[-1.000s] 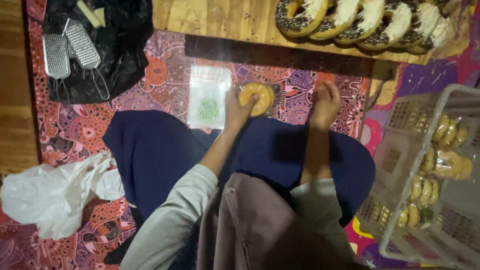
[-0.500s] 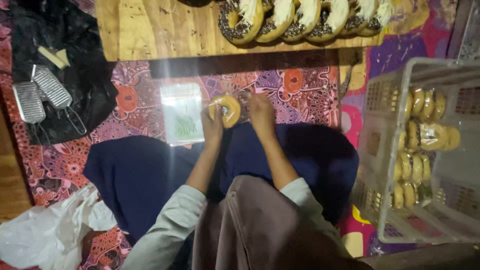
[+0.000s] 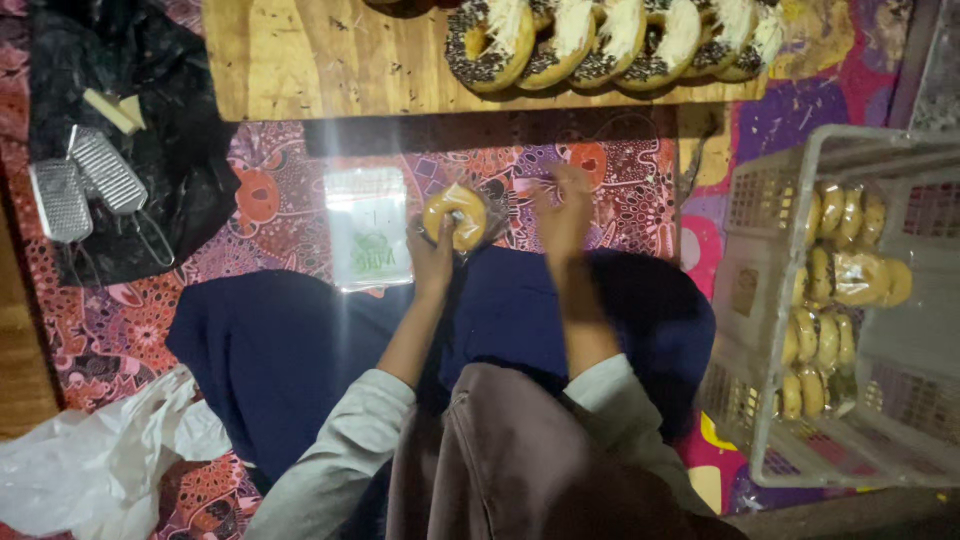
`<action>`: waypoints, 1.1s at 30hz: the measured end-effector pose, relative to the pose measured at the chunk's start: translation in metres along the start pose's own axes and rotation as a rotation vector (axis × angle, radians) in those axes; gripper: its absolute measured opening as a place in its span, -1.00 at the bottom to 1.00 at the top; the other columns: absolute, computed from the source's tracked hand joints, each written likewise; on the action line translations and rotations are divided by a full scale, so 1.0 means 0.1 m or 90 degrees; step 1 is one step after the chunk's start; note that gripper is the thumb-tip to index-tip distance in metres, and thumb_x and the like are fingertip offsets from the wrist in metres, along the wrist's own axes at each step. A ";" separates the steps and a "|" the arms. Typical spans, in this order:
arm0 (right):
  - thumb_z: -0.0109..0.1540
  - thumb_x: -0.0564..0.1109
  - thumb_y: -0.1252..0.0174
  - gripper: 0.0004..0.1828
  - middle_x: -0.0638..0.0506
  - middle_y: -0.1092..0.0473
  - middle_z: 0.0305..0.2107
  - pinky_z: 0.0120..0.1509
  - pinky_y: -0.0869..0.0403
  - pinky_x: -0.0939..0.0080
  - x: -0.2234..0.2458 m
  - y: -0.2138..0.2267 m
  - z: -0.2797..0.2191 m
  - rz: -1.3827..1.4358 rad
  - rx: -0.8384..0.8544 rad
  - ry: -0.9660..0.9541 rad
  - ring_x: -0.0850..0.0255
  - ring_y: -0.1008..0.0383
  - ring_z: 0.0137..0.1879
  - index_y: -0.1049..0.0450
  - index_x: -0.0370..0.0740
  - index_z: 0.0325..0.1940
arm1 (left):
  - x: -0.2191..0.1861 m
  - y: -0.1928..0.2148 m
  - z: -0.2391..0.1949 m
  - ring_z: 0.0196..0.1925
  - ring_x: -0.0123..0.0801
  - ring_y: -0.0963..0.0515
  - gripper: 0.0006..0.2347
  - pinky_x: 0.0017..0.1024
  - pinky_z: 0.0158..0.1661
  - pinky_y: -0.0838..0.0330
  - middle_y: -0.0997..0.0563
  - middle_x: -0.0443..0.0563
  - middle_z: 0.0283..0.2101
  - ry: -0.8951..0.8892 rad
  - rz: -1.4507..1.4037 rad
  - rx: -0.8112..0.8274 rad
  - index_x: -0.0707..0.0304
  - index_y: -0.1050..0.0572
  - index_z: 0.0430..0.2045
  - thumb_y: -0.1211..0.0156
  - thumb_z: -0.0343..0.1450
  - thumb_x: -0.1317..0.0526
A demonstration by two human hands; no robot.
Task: The person grates cheese onto donuts arranged on a wooden board, then individually wraps each donut in a clear plastic bag and places them into a crate.
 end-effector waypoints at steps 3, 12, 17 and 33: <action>0.08 -0.17 -0.40 -0.64 -0.19 -0.53 -0.13 0.15 -0.46 -0.03 0.27 -0.42 -0.20 0.013 0.209 0.137 -0.12 -0.51 0.04 -0.61 -0.31 -0.06 | -0.06 -0.05 0.01 0.09 -0.09 -0.56 -0.55 -0.25 0.13 -0.42 -0.57 0.29 0.03 -0.011 -0.082 0.047 0.48 -0.38 0.10 -0.24 0.49 0.05; 0.16 -0.21 -0.35 -0.65 -0.24 -0.49 -0.08 0.05 -0.53 0.07 0.17 -0.09 0.06 0.049 0.061 -0.024 -0.06 -0.54 -0.01 -0.56 -0.36 0.01 | -0.17 -0.10 0.04 0.22 -0.19 -0.50 -0.51 -0.33 0.22 -0.37 -0.51 0.19 0.17 0.024 -0.183 0.111 0.41 -0.30 0.24 -0.26 0.47 0.13; 0.18 -0.04 -0.23 -0.66 -0.18 -0.55 -0.16 0.02 -0.54 0.05 0.10 -0.41 -0.05 0.064 0.150 -0.194 0.00 -0.60 -0.08 -0.60 -0.25 -0.03 | 0.09 -0.09 0.10 0.27 -0.18 -0.46 -0.42 -0.30 0.25 -0.35 -0.48 0.20 0.21 0.039 -0.124 0.145 0.39 -0.26 0.29 -0.33 0.45 0.08; 0.07 0.11 -0.52 0.19 -0.22 -0.27 0.34 0.57 -0.24 0.08 -0.25 0.87 -0.32 0.486 0.299 -0.313 0.04 -0.26 0.48 0.01 -0.38 0.57 | -2.19 -1.05 -1.04 0.31 -0.08 -0.45 -0.08 -0.18 0.24 -0.42 -0.29 0.24 0.42 -0.057 -0.438 0.487 -0.01 0.18 0.55 -0.17 0.41 -0.36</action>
Point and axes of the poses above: each hand's wrist, its own z-axis towards the middle knuckle, its own y-axis out of the back of the hand, x = y × z, the point moved 9 cm from there along z, towards the middle knuckle
